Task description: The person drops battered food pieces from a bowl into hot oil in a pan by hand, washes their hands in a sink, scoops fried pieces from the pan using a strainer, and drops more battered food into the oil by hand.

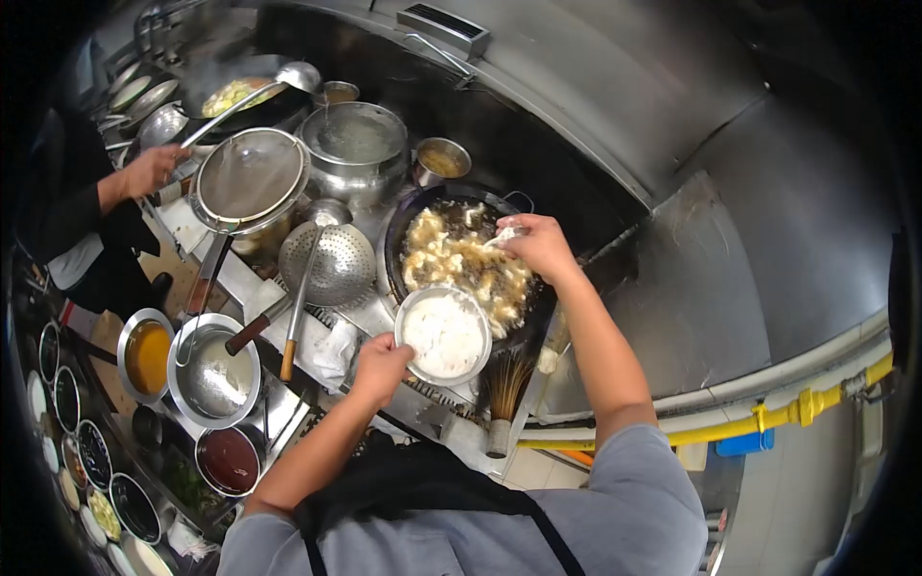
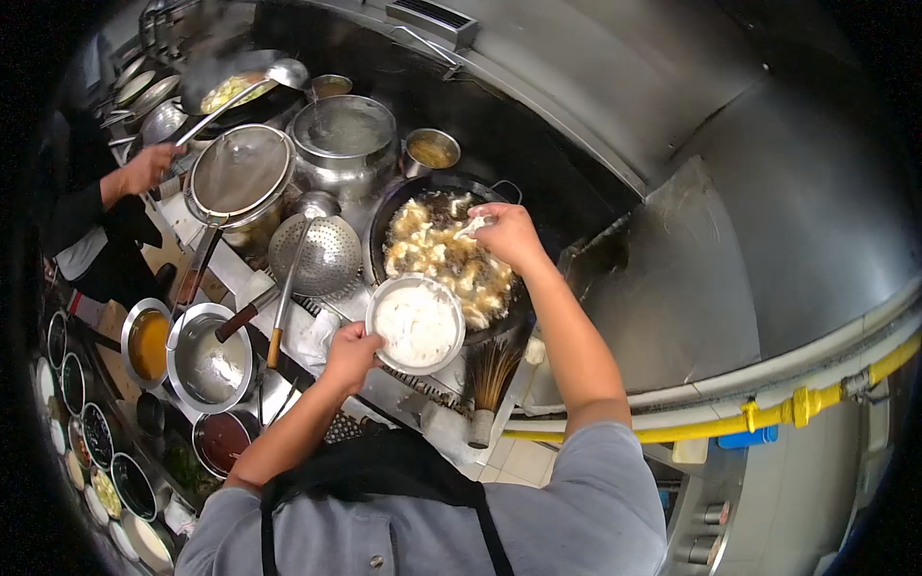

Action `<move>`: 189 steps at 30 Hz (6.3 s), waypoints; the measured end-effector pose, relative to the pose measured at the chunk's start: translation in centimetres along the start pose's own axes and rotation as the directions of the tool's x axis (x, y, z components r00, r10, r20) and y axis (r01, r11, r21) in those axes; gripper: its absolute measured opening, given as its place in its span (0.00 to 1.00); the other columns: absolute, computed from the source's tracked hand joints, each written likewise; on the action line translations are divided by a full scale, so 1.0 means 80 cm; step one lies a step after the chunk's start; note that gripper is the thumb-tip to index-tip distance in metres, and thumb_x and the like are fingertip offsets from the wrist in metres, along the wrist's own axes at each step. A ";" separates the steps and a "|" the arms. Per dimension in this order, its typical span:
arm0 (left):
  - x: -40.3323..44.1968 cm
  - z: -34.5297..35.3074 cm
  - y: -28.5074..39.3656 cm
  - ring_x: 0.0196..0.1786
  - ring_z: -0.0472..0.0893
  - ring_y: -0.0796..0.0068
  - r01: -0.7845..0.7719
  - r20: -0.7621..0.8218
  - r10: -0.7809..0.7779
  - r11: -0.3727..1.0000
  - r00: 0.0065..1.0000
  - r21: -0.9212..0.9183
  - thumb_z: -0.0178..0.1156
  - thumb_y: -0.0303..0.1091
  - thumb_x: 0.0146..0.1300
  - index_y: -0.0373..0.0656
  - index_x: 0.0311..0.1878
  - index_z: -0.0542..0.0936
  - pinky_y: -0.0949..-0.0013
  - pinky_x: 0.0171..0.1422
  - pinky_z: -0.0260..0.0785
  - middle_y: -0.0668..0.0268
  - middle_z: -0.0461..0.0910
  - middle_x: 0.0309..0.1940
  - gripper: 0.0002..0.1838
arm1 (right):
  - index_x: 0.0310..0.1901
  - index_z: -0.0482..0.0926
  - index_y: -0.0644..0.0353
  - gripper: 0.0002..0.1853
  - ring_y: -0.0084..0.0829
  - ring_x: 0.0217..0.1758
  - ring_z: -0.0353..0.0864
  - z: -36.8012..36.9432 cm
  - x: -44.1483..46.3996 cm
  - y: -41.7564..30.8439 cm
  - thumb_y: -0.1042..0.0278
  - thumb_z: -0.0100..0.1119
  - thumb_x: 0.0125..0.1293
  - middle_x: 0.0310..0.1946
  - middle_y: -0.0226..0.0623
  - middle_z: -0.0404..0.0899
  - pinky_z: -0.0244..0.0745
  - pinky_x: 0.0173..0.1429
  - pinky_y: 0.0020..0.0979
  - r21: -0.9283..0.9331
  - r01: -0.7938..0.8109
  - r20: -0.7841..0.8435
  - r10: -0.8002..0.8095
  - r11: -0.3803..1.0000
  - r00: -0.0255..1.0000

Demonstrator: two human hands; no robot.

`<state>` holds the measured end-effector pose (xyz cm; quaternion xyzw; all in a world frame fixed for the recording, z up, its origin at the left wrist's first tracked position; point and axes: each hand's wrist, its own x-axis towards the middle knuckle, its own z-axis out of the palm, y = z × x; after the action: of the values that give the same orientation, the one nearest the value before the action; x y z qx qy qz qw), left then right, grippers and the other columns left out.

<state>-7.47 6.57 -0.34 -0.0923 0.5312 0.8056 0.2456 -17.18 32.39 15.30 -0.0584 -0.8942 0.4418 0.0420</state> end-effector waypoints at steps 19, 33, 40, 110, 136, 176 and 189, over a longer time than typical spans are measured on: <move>-0.058 -0.025 0.019 0.25 0.76 0.84 0.006 -0.055 -0.005 1.000 0.998 0.018 0.57 0.23 0.56 0.39 0.31 0.79 0.78 0.28 0.71 0.70 0.78 0.26 0.02 | 0.31 0.86 0.62 0.05 0.26 0.26 0.82 -0.064 -0.012 -0.012 0.71 0.64 0.55 0.23 0.37 0.85 0.78 0.34 0.30 -0.318 -0.019 -0.124 -0.022 0.948 0.992; -0.039 0.022 0.007 0.26 0.78 0.82 0.041 0.117 -0.035 0.998 0.993 -0.046 0.58 0.24 0.57 0.38 0.33 0.80 0.77 0.27 0.71 0.69 0.80 0.28 0.02 | 0.39 0.85 0.65 0.13 0.33 0.34 0.85 -0.002 -0.151 -0.077 0.69 0.65 0.53 0.32 0.41 0.86 0.79 0.42 0.30 -0.415 0.090 0.271 0.028 0.905 0.962; -0.034 0.033 0.014 0.26 0.79 0.80 0.000 0.101 0.000 1.000 0.995 -0.006 0.58 0.24 0.58 0.37 0.34 0.80 0.76 0.28 0.73 0.67 0.81 0.28 0.03 | 0.45 0.84 0.60 0.16 0.37 0.41 0.85 0.055 -0.151 -0.030 0.69 0.66 0.52 0.38 0.44 0.85 0.78 0.50 0.32 -0.401 0.412 0.520 -0.167 0.818 0.838; 0.014 -0.052 0.021 0.26 0.77 0.82 -0.070 -0.116 0.074 0.997 0.991 0.042 0.58 0.23 0.55 0.40 0.31 0.76 0.76 0.29 0.74 0.69 0.78 0.26 0.01 | 0.39 0.84 0.67 0.10 0.18 0.22 0.74 -0.003 0.076 0.001 0.80 0.59 0.54 0.23 0.31 0.80 0.68 0.27 0.22 0.166 0.039 -0.053 -0.031 0.985 0.998; -0.012 -0.014 0.061 0.23 0.73 0.82 -0.086 -0.057 0.082 0.993 0.995 -0.077 0.58 0.23 0.54 0.43 0.23 0.73 0.76 0.26 0.67 0.70 0.76 0.22 0.06 | 0.47 0.84 0.56 0.19 0.46 0.45 0.82 0.097 -0.069 -0.052 0.64 0.67 0.51 0.42 0.45 0.83 0.76 0.53 0.38 -0.570 0.576 0.646 -0.114 0.586 0.755; 0.058 0.040 0.030 0.25 0.77 0.81 -0.067 -0.040 0.069 0.997 0.997 0.033 0.56 0.22 0.55 0.39 0.35 0.79 0.76 0.27 0.73 0.68 0.79 0.28 0.05 | 0.35 0.84 0.65 0.08 0.17 0.29 0.77 -0.109 0.014 -0.039 0.69 0.67 0.57 0.25 0.30 0.83 0.73 0.37 0.24 -0.201 0.151 -0.249 -0.199 0.968 0.948; -0.052 -0.055 0.018 0.20 0.67 0.86 -0.141 -0.329 0.131 0.990 0.935 -0.006 0.58 0.21 0.55 0.42 0.21 0.71 0.77 0.24 0.60 0.74 0.71 0.18 0.09 | 0.31 0.85 0.63 0.16 0.42 0.36 0.85 -0.036 0.190 0.169 0.59 0.72 0.45 0.28 0.47 0.83 0.78 0.44 0.36 -0.681 0.003 -0.147 -0.140 0.733 0.979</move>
<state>-5.12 0.90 0.67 -0.1917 0.5578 0.8018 0.0963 -30.97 44.95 6.62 -0.0766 -0.9869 0.0769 0.1192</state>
